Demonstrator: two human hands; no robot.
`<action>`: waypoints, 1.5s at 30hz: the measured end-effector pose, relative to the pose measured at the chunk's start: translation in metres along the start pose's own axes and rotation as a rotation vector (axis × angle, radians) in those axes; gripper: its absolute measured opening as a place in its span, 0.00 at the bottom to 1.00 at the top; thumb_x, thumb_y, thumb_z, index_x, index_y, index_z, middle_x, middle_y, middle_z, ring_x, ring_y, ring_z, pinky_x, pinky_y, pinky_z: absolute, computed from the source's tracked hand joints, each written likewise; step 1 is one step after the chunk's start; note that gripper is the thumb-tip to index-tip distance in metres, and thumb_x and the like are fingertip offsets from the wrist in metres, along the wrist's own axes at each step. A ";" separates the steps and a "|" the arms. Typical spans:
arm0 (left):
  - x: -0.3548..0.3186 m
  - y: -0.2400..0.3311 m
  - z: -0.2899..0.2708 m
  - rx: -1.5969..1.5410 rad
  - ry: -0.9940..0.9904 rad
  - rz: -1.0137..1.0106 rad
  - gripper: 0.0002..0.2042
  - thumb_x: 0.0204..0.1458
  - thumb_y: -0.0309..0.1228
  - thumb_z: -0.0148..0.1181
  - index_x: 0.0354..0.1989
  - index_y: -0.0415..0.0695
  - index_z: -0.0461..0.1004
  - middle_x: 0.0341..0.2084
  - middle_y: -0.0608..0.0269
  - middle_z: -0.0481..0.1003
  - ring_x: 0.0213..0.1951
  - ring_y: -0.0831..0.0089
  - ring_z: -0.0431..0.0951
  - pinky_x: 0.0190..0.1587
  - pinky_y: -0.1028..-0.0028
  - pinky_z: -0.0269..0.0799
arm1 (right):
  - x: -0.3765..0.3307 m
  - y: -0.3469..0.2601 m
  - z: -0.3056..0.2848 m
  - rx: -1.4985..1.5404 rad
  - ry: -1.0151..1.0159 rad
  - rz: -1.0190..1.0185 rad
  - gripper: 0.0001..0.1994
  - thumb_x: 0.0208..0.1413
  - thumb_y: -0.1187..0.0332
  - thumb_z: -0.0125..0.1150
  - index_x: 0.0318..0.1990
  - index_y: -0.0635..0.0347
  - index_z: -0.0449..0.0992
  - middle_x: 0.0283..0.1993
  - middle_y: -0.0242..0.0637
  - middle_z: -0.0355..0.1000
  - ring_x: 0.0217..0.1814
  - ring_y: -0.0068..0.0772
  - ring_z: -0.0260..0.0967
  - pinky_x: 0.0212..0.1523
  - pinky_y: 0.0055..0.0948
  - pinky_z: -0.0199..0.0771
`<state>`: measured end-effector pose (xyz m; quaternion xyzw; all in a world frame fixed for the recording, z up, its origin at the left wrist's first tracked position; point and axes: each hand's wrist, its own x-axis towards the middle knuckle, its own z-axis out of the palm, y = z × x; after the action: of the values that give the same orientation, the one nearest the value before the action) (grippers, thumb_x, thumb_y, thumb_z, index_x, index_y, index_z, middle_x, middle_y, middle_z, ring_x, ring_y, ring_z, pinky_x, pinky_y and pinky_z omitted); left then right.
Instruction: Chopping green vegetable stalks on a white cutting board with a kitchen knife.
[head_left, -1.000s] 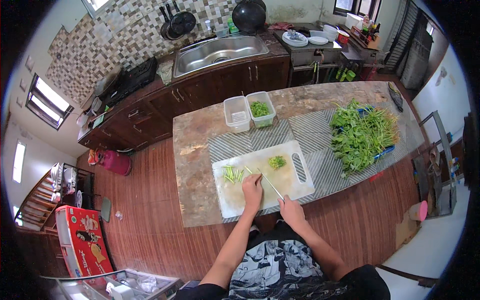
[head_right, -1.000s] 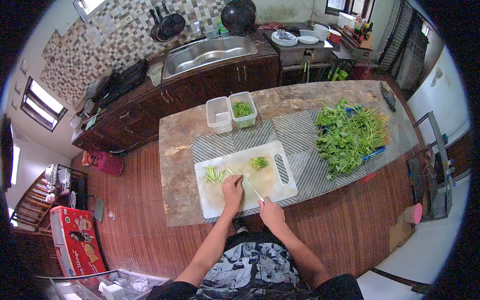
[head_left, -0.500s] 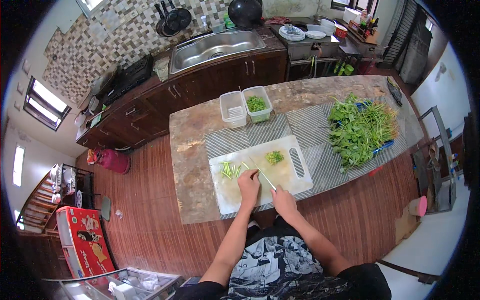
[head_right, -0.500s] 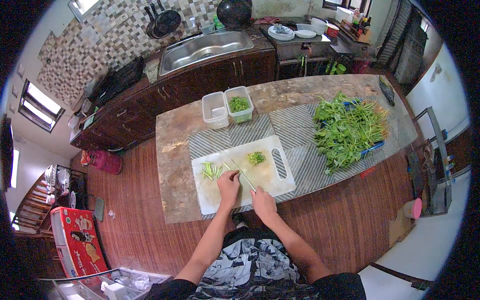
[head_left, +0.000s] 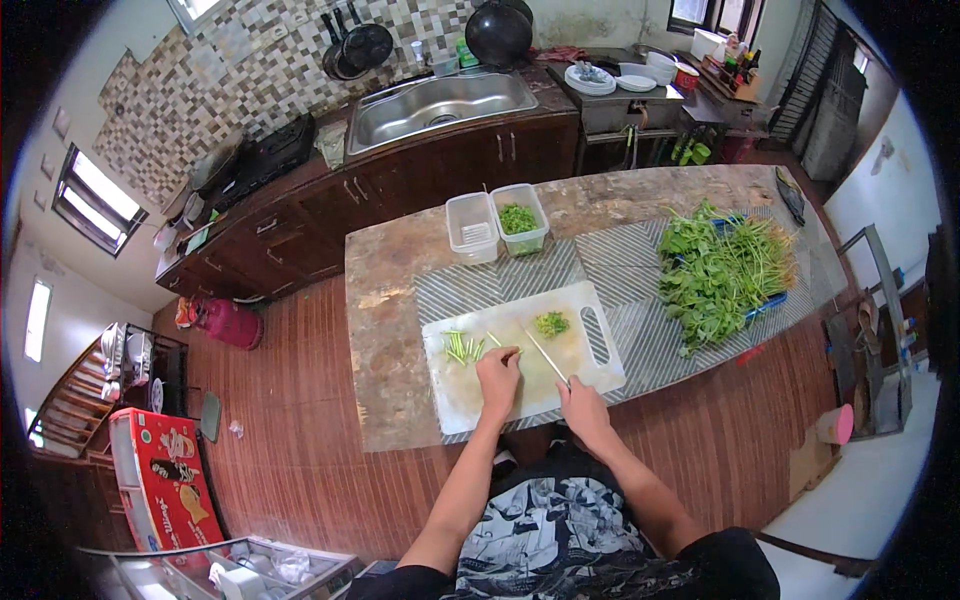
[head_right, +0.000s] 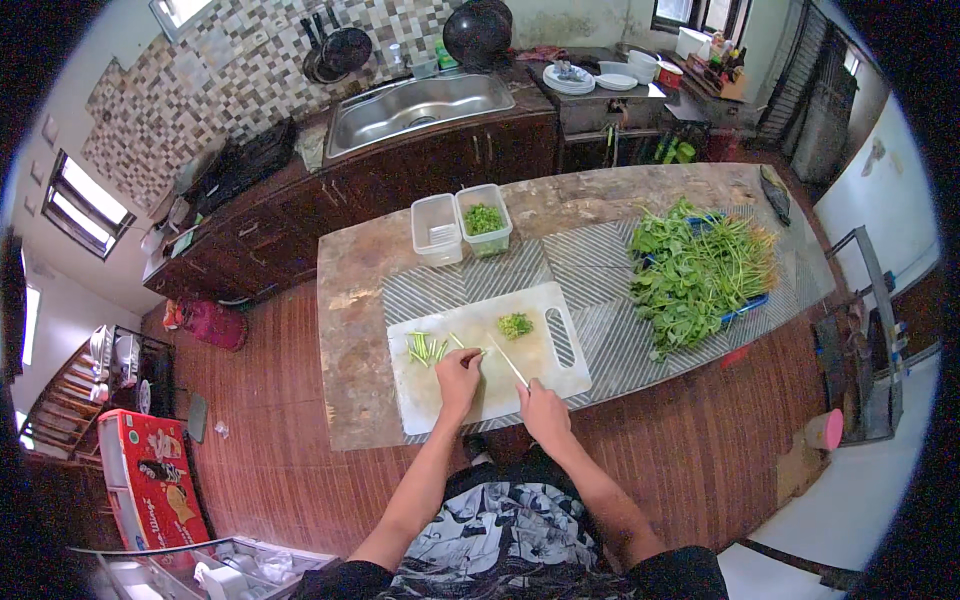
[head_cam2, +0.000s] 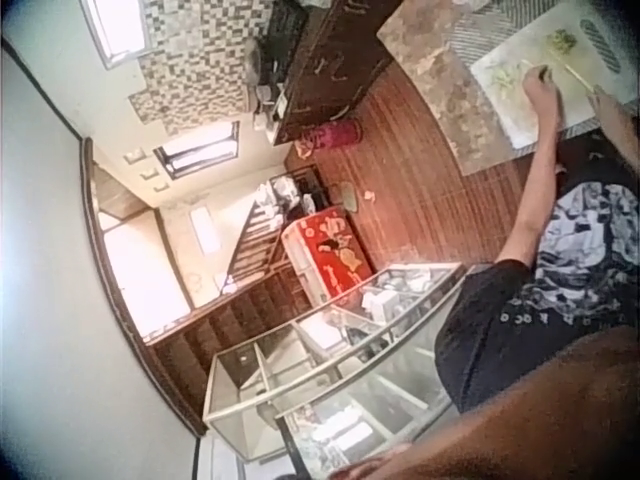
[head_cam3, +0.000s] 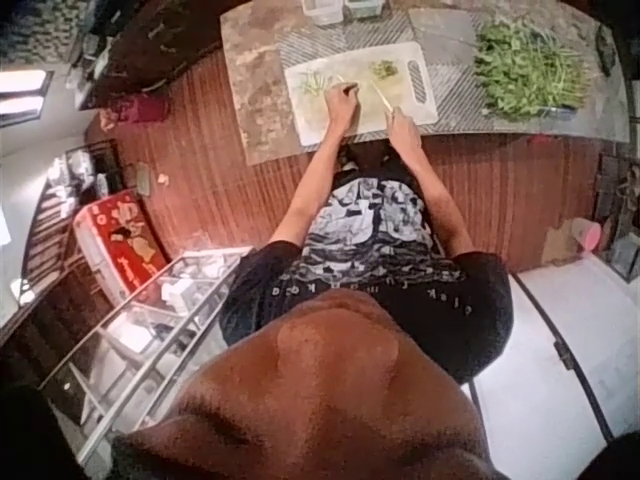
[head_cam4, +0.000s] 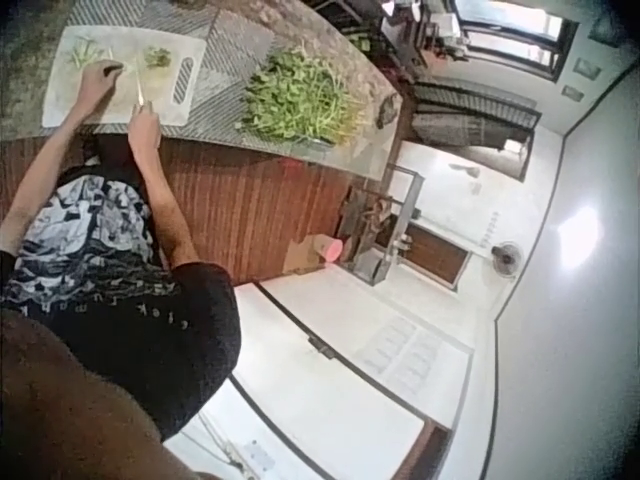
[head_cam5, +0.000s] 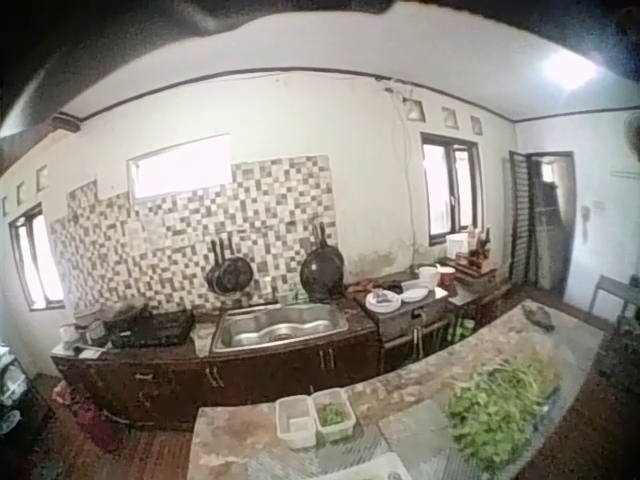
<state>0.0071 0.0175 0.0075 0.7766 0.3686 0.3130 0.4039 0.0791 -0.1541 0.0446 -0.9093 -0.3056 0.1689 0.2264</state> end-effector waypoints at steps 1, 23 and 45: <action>-0.001 0.001 0.000 -0.013 -0.003 -0.024 0.07 0.49 0.22 0.64 0.35 0.35 0.84 0.30 0.46 0.81 0.32 0.53 0.82 0.40 0.63 0.77 | -0.005 -0.001 0.002 0.030 -0.004 -0.023 0.19 0.67 0.54 0.51 0.37 0.65 0.72 0.26 0.62 0.74 0.31 0.69 0.74 0.33 0.60 0.74; 0.003 0.002 -0.003 -0.035 -0.017 -0.067 0.07 0.49 0.24 0.65 0.35 0.35 0.84 0.30 0.46 0.82 0.32 0.56 0.83 0.39 0.66 0.77 | 0.002 -0.027 0.026 0.010 -0.047 0.023 0.17 0.66 0.55 0.53 0.40 0.64 0.73 0.30 0.59 0.76 0.35 0.65 0.77 0.36 0.57 0.77; 0.002 0.002 -0.004 -0.050 -0.044 -0.114 0.08 0.49 0.24 0.67 0.37 0.35 0.84 0.28 0.47 0.83 0.29 0.65 0.84 0.37 0.71 0.79 | -0.022 -0.014 0.020 0.051 -0.018 0.005 0.18 0.66 0.55 0.53 0.38 0.65 0.73 0.25 0.60 0.74 0.31 0.67 0.75 0.32 0.60 0.75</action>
<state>0.0059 0.0199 0.0117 0.7508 0.3952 0.2813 0.4484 0.0466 -0.1521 0.0387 -0.9024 -0.3011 0.1854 0.2464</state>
